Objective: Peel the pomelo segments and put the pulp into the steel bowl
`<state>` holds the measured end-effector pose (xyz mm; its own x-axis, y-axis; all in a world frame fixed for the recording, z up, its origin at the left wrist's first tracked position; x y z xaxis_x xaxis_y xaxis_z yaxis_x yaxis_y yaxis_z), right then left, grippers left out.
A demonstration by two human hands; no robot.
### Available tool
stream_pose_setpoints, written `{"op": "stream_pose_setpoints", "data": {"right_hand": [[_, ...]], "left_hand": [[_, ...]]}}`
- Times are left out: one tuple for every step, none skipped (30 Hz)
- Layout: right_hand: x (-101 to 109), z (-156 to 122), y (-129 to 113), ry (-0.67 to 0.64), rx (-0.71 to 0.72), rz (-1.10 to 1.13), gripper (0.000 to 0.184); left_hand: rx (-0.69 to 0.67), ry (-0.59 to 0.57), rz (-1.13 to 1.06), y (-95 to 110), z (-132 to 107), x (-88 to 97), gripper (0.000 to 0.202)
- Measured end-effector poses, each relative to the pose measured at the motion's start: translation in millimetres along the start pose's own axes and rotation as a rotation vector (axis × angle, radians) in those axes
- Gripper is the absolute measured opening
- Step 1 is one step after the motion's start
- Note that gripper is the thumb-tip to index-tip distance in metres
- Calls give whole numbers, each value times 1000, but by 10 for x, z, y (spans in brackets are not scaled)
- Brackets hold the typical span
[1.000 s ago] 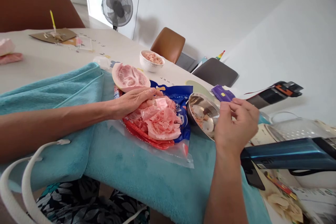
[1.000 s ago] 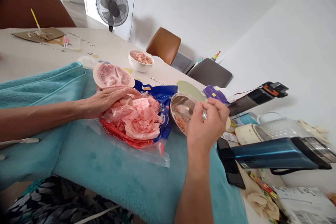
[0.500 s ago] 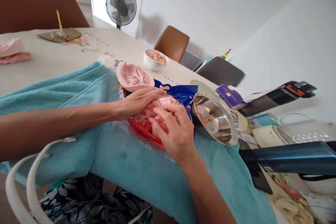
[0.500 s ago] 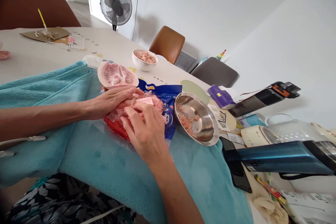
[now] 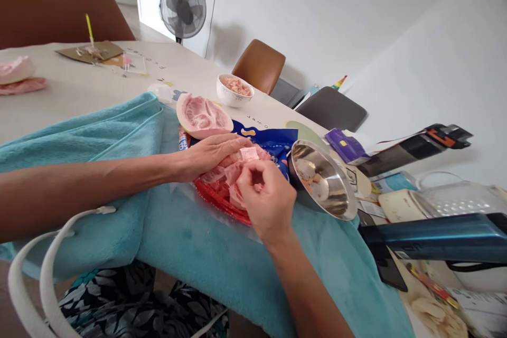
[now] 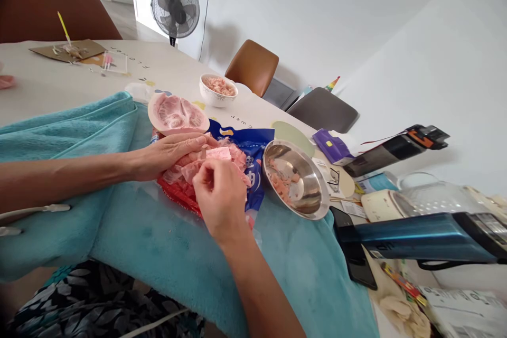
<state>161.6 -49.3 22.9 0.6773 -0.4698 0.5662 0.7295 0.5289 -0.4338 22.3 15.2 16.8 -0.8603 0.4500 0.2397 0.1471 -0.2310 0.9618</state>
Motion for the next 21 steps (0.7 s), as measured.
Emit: {"op": "stream_pose_setpoints", "data": {"right_hand": [[16,4,31,-5,-117,80,14],[33,5,57,-17,-221,163,12],[52,3,76,-28,-302,242,10],[78,2,88,-30,-352,303,8],[114,3,97,-18,-376,340,7],[162,7,108,11,-376,346,5],[223,15,125,58,-360,324,4],[298,26,151,117,-334,276,4],[387,42,189,188,-299,207,5],[484,60,242,262,-264,115,7],[588,80,311,343,-240,5,11],[696,101,384,430,-195,-118,13],[791,123,470,489,-169,-248,16],[865,148,573,485,-185,-373,20],[925,171,677,467,-204,-480,22],[968,190,778,423,-239,-563,23],[993,204,871,356,-289,-622,23],[1011,210,935,318,-319,-661,22],[1017,213,969,295,-334,-679,19],[1013,215,969,286,-328,-678,18],[1001,215,937,294,-305,-659,19]], "left_hand": [[14,18,-23,1,3,5,38],[31,30,-50,-2,6,10,39],[42,35,-76,-6,9,14,39],[47,33,-93,-10,12,18,40],[42,26,-95,-13,14,22,40],[31,20,-86,-14,16,28,41],[19,17,-68,-15,18,34,41],[9,15,-46,-16,19,39,41],[1,15,-26,-18,19,43,41],[-8,18,-13,-19,20,46,41],[-19,20,-10,-20,21,47,40],[-32,25,-13,-20,22,46,40],[-44,33,-20,-20,23,45,40],[-47,39,-30,-19,23,44,39],[-41,41,-38,-19,22,42,39],[-28,35,-40,-19,20,39,39],[-20,30,-35,-15,16,37,39],[-18,25,-22,-9,11,36,39],[-21,18,-4,-4,4,36,40],[-26,10,10,0,-4,35,41],[-34,-1,15,2,-11,33,43]]}}
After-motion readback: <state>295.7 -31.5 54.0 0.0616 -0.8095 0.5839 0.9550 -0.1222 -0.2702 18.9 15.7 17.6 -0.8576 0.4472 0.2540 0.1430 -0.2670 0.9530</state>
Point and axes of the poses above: each hand's wrist, its own z-axis towards the middle knuckle, its own x-axis out of the back of the hand, y = z × x, the point moved 3 cm from there along z, towards the middle knuckle, and after that the axes turned 1 degree about -y, right-handed, at the moved point
